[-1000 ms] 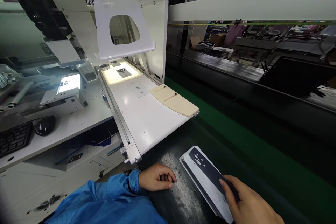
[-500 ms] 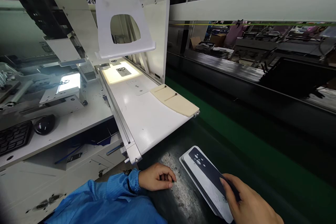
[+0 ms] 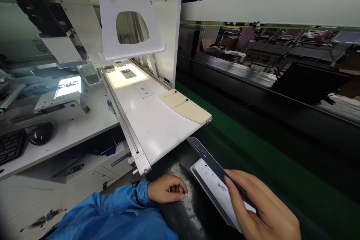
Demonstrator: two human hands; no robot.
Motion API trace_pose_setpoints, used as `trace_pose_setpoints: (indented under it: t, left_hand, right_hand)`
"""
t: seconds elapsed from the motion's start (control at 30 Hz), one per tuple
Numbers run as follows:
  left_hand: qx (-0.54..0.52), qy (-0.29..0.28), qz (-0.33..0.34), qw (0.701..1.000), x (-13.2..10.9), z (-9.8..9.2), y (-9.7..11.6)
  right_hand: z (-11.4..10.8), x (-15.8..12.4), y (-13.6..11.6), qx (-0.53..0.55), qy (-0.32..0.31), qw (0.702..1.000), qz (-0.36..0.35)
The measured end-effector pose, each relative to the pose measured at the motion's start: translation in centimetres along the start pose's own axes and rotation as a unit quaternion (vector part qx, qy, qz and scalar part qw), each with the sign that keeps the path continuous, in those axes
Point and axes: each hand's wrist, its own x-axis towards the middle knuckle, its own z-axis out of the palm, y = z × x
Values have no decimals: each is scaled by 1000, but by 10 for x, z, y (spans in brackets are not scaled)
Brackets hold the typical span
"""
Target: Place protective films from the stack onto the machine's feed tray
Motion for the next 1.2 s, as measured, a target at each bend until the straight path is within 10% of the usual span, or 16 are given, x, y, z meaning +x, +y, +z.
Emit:
trace_pose_setpoints:
  t: [0.17, 0.4, 0.77, 1.2]
  left_hand:
    - [26, 1, 26, 999, -1, -1, 4]
    - [90, 20, 76, 993, -5, -1, 5]
    - [78, -2, 105, 991, -4, -3, 2]
    - [34, -33, 54, 997, -5, -6, 6]
  right_hand:
    - [46, 71, -61, -81, 110, 968, -211]
    - [120, 88, -104, -129, -50, 969, -205]
    - [124, 106, -112, -102, -272, 948, -127]
    - [138, 134, -121, -93, -323, 940, -61]
